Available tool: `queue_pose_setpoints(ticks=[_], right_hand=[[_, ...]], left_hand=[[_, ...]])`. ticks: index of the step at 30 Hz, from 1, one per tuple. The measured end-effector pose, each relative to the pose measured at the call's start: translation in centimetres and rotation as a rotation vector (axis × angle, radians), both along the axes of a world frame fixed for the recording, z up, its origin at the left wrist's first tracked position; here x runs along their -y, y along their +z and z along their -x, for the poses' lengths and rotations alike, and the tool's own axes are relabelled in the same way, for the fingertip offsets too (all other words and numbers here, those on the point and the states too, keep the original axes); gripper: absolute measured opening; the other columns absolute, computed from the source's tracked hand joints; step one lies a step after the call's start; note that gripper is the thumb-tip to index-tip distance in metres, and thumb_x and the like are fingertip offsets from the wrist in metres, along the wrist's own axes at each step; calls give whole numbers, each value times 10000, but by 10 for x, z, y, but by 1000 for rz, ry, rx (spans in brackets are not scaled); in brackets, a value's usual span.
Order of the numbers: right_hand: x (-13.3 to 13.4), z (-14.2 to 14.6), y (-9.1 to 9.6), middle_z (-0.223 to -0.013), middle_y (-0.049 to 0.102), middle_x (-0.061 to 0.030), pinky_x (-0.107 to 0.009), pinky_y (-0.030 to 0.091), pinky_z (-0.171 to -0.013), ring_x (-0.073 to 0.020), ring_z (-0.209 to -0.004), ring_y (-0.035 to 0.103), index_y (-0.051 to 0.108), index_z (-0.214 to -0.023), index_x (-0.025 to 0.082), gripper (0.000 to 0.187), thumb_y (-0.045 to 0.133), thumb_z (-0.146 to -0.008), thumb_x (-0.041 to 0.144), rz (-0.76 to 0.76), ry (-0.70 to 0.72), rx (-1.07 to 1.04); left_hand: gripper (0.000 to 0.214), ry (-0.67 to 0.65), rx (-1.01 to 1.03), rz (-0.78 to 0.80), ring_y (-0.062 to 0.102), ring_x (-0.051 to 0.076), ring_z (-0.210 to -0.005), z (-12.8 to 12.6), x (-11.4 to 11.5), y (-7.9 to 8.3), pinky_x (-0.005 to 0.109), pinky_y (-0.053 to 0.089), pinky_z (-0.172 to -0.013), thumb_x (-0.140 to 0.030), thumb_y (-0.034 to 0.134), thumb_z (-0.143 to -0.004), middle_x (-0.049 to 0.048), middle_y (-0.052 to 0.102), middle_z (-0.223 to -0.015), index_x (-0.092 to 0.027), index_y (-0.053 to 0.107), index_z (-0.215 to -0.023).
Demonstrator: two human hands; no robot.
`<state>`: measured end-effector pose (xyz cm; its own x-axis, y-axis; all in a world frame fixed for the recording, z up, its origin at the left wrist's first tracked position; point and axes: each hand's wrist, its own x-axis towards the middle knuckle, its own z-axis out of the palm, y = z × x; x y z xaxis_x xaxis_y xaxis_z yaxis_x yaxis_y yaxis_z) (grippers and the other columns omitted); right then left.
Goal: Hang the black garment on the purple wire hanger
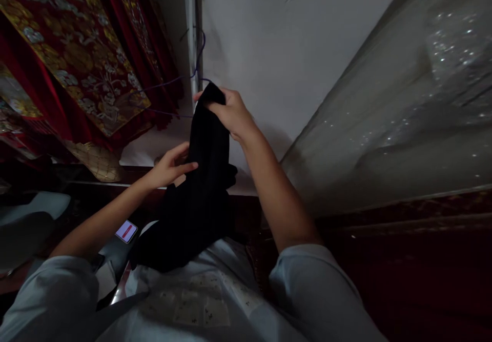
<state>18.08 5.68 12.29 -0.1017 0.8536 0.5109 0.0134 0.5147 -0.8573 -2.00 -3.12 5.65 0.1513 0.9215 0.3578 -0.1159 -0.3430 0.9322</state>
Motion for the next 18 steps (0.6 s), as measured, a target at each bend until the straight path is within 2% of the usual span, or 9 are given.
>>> queue_pose_setpoints(ticks=[3, 6, 8, 11, 12, 14, 16, 18], right_hand=[[-42, 8, -26, -792, 665, 13, -305, 537, -859, -151, -841, 653, 696, -907, 178, 21, 684, -895, 191, 40, -41, -35], [-76, 18, -56, -809, 678, 11, -312, 492, -933, -157, -876, 646, 676, -895, 180, 69, 630, -914, 132, 102, -124, -17], [-89, 24, -75, -799, 680, 14, -304, 460, -961, -160, -883, 637, 665, -864, 190, 140, 608, -891, 65, 134, -188, 3], [-93, 23, -94, -734, 642, 30, -275, 441, -926, -156, -824, 608, 652, -802, 215, 229, 572, -860, 8, 94, -267, 53], [-90, 18, -96, -700, 610, 35, -269, 440, -896, -154, -784, 586, 639, -768, 218, 242, 563, -860, 8, 64, -301, 79], [-82, 0, -96, -611, 503, 47, -267, 438, -816, -147, -683, 508, 586, -667, 214, 268, 571, -859, 28, 19, -382, 149], [-71, -23, -88, -536, 355, 60, -270, 422, -730, -128, -594, 397, 500, -555, 209, 342, 609, -841, 57, 11, -449, 226], [-58, -45, -76, -517, 230, 70, -272, 392, -658, -105, -551, 303, 416, -489, 211, 414, 638, -813, 78, -9, -500, 286]], left_hand=[[290, -162, -201, -2, 703, 253, -969, 14, -19, -3, 346, 561, -890, -82, 844, -720, 53, 747, -970, -191, 786, -982], [211, -148, -321, 97, 693, 213, -772, 29, -32, 1, 332, 546, -797, 13, 811, -697, 26, 717, -792, -154, 775, -820], [164, -209, -378, 134, 650, 192, -663, 30, -32, 5, 330, 517, -741, 8, 811, -712, 16, 685, -707, -142, 762, -760], [157, -277, -481, 66, 600, 195, -634, 20, -25, 7, 339, 493, -758, -77, 869, -706, 2, 637, -636, -174, 745, -705], [193, -261, -512, 56, 603, 209, -660, 17, -24, 6, 353, 493, -804, -91, 892, -683, -2, 608, -609, -190, 727, -665], [297, -147, -512, 104, 640, 268, -783, 15, -24, 0, 410, 469, -956, -53, 918, -623, -7, 510, -545, -200, 666, -573], [394, 44, -459, 194, 656, 353, -982, 21, -30, -7, 498, 368, -1113, 55, 899, -566, -23, 390, -502, -193, 598, -509], [458, 242, -444, 247, 616, 408, -1145, 34, -42, -12, 558, 247, -1196, 116, 868, -547, -38, 311, -484, -193, 537, -478]])
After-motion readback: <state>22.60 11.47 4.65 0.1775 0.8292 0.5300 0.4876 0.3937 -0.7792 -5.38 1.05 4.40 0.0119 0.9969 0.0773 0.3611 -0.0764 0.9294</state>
